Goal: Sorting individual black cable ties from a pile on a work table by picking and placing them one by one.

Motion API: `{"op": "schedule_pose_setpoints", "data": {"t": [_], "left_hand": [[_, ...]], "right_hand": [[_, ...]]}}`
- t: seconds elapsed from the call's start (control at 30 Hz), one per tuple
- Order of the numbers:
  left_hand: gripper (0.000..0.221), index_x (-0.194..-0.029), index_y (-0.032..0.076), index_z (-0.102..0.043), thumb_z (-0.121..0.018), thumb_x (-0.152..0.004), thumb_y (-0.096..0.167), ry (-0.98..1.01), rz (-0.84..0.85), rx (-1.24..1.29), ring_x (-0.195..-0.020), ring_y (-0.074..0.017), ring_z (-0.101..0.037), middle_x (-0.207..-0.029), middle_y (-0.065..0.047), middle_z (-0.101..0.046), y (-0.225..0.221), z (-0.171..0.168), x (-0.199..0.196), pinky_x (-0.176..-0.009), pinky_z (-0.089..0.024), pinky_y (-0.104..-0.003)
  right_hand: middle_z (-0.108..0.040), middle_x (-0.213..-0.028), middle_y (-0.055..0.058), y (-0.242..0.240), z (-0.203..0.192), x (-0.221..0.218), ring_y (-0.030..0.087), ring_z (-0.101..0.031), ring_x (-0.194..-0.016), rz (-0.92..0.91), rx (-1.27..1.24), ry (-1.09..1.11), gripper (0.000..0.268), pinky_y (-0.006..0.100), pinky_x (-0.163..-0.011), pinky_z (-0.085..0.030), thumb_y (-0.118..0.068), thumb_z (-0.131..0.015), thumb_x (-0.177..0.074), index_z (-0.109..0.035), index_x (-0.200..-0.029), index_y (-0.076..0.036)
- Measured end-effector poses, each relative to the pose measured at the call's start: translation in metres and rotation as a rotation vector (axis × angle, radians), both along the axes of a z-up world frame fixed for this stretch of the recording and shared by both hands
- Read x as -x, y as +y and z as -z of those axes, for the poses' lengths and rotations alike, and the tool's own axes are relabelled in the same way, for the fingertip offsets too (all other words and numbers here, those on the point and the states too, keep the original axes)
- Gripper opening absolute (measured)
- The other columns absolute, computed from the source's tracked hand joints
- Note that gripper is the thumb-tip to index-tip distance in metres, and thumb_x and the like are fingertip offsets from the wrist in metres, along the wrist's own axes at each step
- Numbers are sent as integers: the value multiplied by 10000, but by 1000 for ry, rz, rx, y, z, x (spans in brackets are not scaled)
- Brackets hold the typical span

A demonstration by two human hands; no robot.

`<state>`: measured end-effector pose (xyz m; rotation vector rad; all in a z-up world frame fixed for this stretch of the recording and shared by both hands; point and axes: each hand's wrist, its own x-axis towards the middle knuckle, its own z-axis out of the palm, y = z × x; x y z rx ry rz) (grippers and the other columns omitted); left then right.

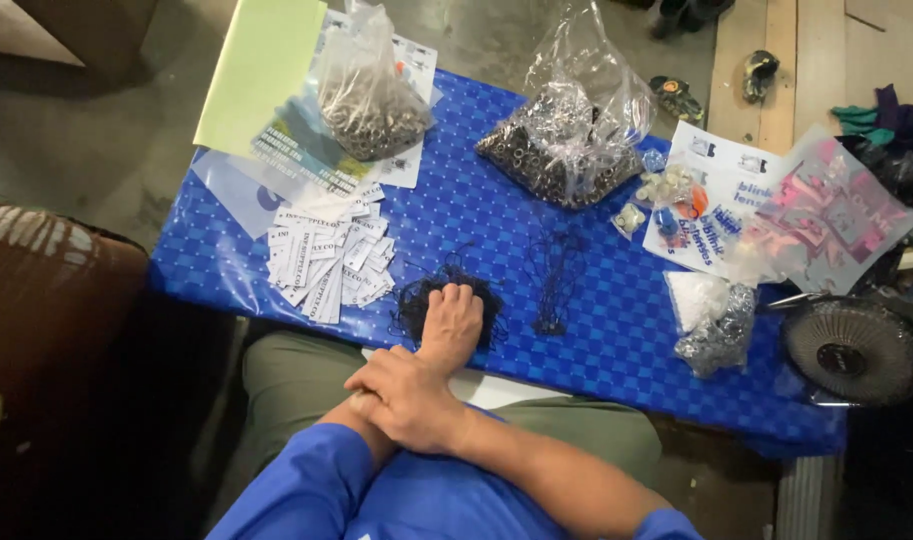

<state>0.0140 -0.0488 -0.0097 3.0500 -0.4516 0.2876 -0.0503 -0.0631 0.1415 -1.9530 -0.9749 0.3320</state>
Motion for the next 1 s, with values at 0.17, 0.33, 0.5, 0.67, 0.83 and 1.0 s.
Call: {"op": "schedule_pose_setpoints", "data": {"t": [0.17,0.33,0.5,0.67,0.83,1.0], "left_hand": [[211,-893,170,-654,-486,-913,44,111,-15,-1,-839,-273,-486,-909,-74,-541,1,19,0,-710,-399,-418],[239,-1038,179,-677,-475,-931,108,162,49,-115,-935,-276,-462,-1021,-86,-539,4,2,7,-797,-400,-453],[98,-822,152,-594,-555,-770,79,-48,-71,286,-838,-326,-524,-878,-68,-552,8,18,-2,-710,-415,-474],[241,-847,120,-636,-659,-913,351,78,-181,739,-876,-323,-612,-846,-72,-594,25,-24,-9,-734,-494,-465],[110,-908,162,-661,-652,-945,266,250,-187,956,-861,-347,-640,-846,-58,-611,20,-39,-13,-751,-519,-468],[110,-859,142,-676,-737,-866,233,135,-80,726,-857,-255,-645,-893,-11,-625,14,-5,-3,-704,-506,-393]], "right_hand": [[-693,-1028,112,-8,9,1,297,-645,-978,6,30,29,297,433,-960,-455,-290,-543,-996,-683,-1129,-65],[-674,-1016,102,-7,-3,-3,293,-584,-989,-98,88,92,316,439,-951,-397,-338,-550,-1001,-722,-1122,-103],[-716,-1177,116,-23,-22,10,241,-682,-1101,120,-372,392,258,374,-1037,-514,-102,-649,-931,-702,-1181,-61],[-692,-767,127,-78,64,-44,196,-648,-648,1072,-257,400,175,324,-530,-525,-103,-674,-898,-706,-1063,-55],[-680,-857,101,-86,87,-57,142,-661,-673,1072,-493,712,247,226,-512,-569,-173,-536,-1033,-654,-1187,-20],[-640,-634,139,-98,140,-64,236,-626,-487,976,-601,828,99,308,-463,-527,-98,-544,-1033,-615,-991,-44]]}}
